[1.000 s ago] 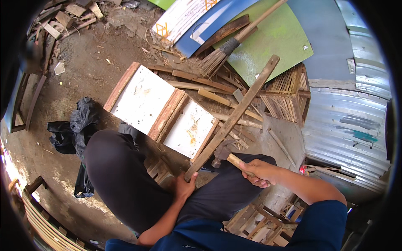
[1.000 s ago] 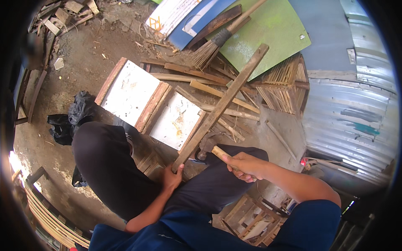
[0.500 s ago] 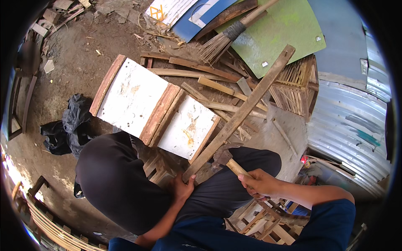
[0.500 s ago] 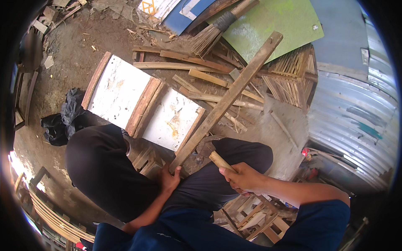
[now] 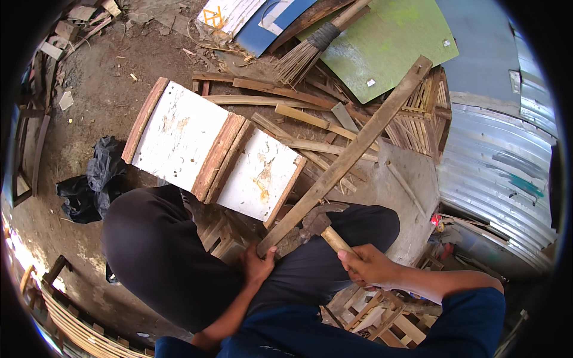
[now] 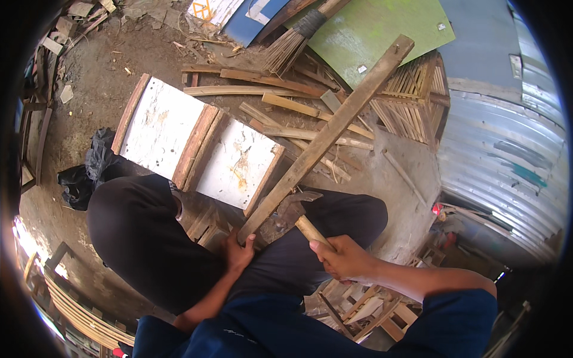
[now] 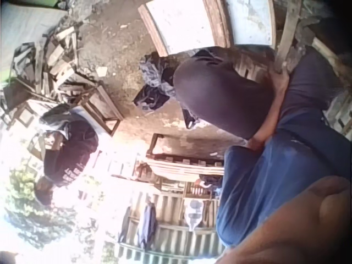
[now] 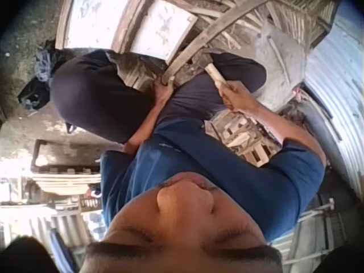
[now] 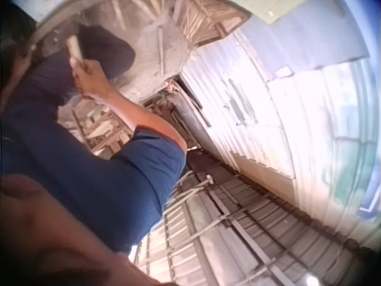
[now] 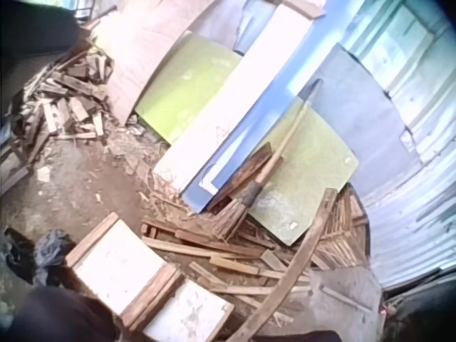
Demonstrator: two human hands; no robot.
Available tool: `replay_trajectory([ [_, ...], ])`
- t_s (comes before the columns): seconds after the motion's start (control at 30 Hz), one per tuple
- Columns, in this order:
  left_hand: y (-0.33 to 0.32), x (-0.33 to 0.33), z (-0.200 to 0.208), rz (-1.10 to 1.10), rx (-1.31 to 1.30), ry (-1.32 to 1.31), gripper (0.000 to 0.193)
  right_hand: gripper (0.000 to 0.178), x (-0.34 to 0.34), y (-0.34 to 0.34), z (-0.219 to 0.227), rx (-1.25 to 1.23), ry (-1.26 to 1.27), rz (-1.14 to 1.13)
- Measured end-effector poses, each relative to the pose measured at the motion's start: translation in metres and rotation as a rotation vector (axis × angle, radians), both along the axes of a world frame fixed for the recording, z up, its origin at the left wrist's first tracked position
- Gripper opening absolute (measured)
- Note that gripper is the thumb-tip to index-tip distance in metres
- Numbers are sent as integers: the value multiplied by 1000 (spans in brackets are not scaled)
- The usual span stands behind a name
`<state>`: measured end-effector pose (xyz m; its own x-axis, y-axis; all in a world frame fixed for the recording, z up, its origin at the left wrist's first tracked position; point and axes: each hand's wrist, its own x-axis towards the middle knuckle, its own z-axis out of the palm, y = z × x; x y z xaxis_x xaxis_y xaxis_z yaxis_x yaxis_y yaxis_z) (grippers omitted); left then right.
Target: The person sits on the floor and uses a hammer to drive nails into wooden slats, attaching them to a white rectangular frame. They repeatedly pick up slats, position them, and hammer them into place.
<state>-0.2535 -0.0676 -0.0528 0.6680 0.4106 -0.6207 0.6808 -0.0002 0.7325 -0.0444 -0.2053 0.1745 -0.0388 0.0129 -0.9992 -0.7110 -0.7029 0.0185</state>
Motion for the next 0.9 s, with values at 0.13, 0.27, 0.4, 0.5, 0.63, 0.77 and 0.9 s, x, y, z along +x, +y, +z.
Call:
replay_trajectory([
  [0.13, -7, 25, 21, 19, -130, 56, 48, 46, -23, 38, 0, -120, -44, -111],
  [0.27, -9, 42, 27, 276, -232, -106, 56, 42, -33, 72, -30, 146, -323, -426],
  [0.4, -1, 16, 33, 114, -186, 20, 49, 41, -1, 18, -18, 79, -392, -284],
  [0.5, -8, 22, 29, -32, -173, 38, 55, 41, 15, -21, -35, 77, -442, -285],
  [0.63, -11, 30, 25, -30, -148, 79, 63, 41, 1, -41, -102, 179, -518, -363],
  [0.77, -4, 26, 21, 51, -34, 86, 68, 39, -2, -58, -161, 156, -458, -435],
  [0.9, 0, 23, 16, 68, 50, 58, 72, 40, 3, -76, -182, 501, -117, -828],
])
